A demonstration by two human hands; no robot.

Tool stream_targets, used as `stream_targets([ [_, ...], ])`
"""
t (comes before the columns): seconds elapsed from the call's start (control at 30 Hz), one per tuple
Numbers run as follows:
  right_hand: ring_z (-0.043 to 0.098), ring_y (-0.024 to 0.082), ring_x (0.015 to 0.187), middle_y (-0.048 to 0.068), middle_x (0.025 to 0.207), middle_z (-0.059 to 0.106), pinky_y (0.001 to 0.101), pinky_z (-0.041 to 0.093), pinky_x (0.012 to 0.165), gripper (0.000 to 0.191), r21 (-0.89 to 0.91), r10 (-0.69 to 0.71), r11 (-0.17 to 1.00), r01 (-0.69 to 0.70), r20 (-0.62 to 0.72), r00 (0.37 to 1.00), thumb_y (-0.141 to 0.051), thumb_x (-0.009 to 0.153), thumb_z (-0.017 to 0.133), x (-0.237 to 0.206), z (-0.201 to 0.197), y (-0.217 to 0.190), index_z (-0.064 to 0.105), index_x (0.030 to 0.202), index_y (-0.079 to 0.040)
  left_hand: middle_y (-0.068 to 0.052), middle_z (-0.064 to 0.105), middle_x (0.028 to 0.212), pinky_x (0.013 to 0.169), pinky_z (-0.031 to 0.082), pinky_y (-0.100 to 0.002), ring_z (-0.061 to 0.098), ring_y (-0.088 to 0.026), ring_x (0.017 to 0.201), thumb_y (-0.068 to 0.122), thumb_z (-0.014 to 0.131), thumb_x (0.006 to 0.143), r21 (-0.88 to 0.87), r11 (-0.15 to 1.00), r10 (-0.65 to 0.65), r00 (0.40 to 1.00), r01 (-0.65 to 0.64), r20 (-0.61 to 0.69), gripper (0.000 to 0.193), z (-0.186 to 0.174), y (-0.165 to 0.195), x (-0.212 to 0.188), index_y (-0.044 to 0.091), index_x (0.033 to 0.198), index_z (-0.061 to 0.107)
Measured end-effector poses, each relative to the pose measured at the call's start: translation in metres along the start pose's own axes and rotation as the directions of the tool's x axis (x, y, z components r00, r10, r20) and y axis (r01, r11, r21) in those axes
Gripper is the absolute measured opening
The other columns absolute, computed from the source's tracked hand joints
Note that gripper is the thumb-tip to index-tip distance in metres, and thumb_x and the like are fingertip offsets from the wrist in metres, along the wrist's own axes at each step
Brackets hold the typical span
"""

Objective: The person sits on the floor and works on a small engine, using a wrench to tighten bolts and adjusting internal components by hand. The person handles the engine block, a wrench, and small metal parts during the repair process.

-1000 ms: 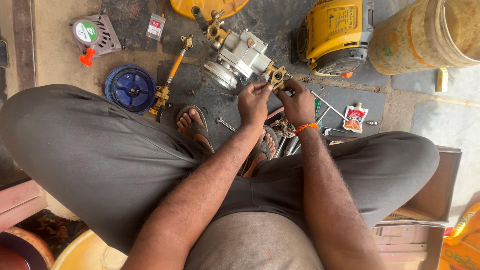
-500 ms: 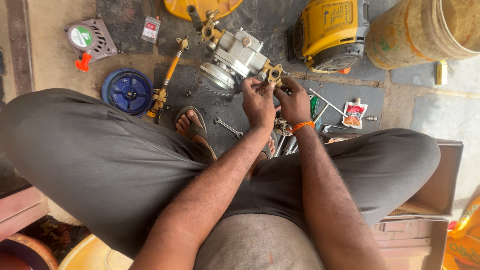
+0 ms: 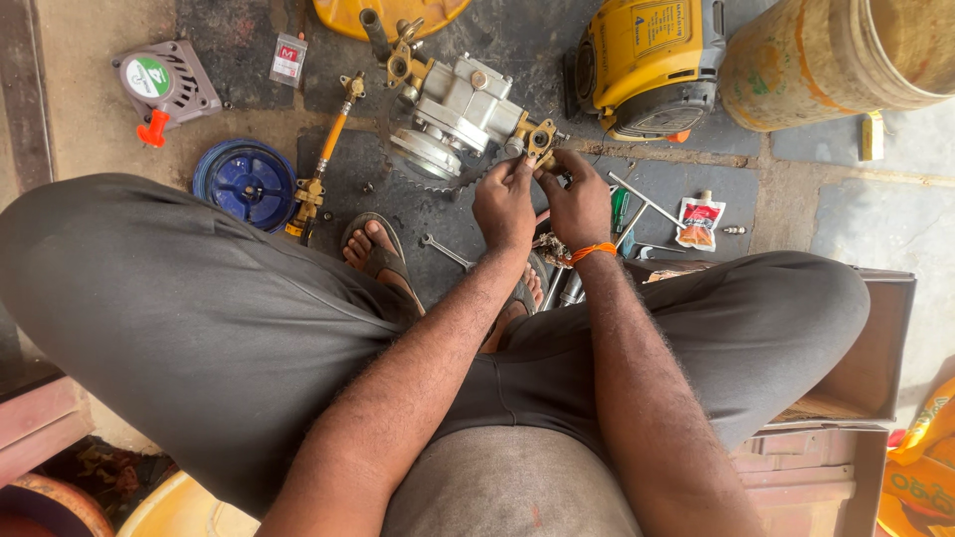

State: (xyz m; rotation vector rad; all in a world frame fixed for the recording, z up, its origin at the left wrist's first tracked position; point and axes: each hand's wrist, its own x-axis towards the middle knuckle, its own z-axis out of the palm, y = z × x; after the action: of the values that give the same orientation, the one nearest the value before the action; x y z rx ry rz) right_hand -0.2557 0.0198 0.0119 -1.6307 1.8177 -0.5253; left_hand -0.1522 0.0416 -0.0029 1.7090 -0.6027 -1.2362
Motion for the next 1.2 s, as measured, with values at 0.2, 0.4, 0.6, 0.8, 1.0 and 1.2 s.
stream_targets([
  [0.2, 0.072, 0.023, 0.110, 0.012, 0.117, 0.076, 0.0369, 0.056, 0.096, 0.041, 0.040, 0.006, 0.999, -0.006, 0.008, 1.000, -0.025, 0.092, 0.077, 0.005, -0.002, 0.001, 0.068, 0.127, -0.005, -0.009, 0.076, 0.104, 0.080, 0.062, -0.032, 0.075, -0.017, 0.097, 0.027, 0.065, 0.100, -0.085, 0.996, 0.016, 1.000, -0.015, 0.013, 0.027, 0.002, 0.002, -0.001, 0.003, 0.112, 0.068],
  [0.4, 0.075, 0.021, 0.105, 0.010, 0.116, 0.077, 0.0360, 0.058, 0.094, 0.036, 0.045, 0.041, 0.998, -0.043, 0.039, 0.998, -0.021, 0.093, 0.073, 0.007, -0.003, 0.002, 0.069, 0.125, -0.006, -0.009, 0.069, 0.103, 0.082, 0.059, -0.034, 0.071, -0.019, 0.096, 0.024, 0.062, 0.103, 0.240, 0.938, 0.270, 0.961, -0.249, -0.060, 0.022, 0.005, 0.001, -0.007, 0.002, 0.107, 0.065],
  [0.6, 0.075, 0.021, 0.105, 0.011, 0.114, 0.077, 0.0361, 0.058, 0.093, 0.036, 0.041, 0.021, 0.999, -0.023, 0.035, 0.999, -0.020, 0.093, 0.075, 0.007, -0.004, 0.003, 0.069, 0.125, -0.006, -0.009, 0.069, 0.106, 0.086, 0.058, -0.036, 0.070, -0.020, 0.100, 0.022, 0.061, 0.103, 0.224, 0.948, 0.245, 0.967, -0.226, -0.063, 0.022, 0.007, 0.002, -0.008, 0.002, 0.109, 0.065],
  [0.8, 0.074, 0.021, 0.103, 0.011, 0.112, 0.077, 0.0363, 0.058, 0.091, 0.038, 0.037, 0.042, 0.998, -0.043, 0.024, 0.999, -0.023, 0.092, 0.077, 0.009, -0.005, 0.002, 0.070, 0.125, -0.006, -0.012, 0.073, 0.107, 0.088, 0.059, -0.036, 0.072, -0.021, 0.103, 0.023, 0.062, 0.102, 0.195, 0.965, 0.184, 0.982, -0.175, -0.028, 0.024, 0.003, 0.004, -0.006, 0.002, 0.112, 0.068],
  [1.0, 0.073, 0.020, 0.102, 0.010, 0.113, 0.076, 0.0359, 0.058, 0.090, 0.039, 0.016, 0.008, 1.000, -0.009, 0.014, 1.000, -0.026, 0.092, 0.079, 0.010, -0.007, -0.003, 0.070, 0.125, -0.007, -0.014, 0.075, 0.108, 0.086, 0.061, -0.034, 0.075, -0.021, 0.101, 0.024, 0.063, 0.102, 0.169, 0.976, 0.133, 0.991, -0.136, 0.029, 0.029, -0.001, 0.006, 0.000, 0.000, 0.116, 0.069],
  [1.2, 0.071, 0.023, 0.099, 0.009, 0.115, 0.071, 0.0372, 0.057, 0.087, 0.034, -0.083, -0.091, 0.993, 0.089, -0.015, 0.996, -0.022, 0.093, 0.077, 0.008, -0.014, -0.009, 0.071, 0.124, -0.008, -0.013, 0.079, 0.101, 0.080, 0.061, -0.035, 0.078, -0.022, 0.092, 0.025, 0.063, 0.101, 0.225, 0.970, 0.077, 0.994, -0.092, 0.075, 0.028, 0.001, 0.009, 0.009, 0.001, 0.109, 0.073],
])
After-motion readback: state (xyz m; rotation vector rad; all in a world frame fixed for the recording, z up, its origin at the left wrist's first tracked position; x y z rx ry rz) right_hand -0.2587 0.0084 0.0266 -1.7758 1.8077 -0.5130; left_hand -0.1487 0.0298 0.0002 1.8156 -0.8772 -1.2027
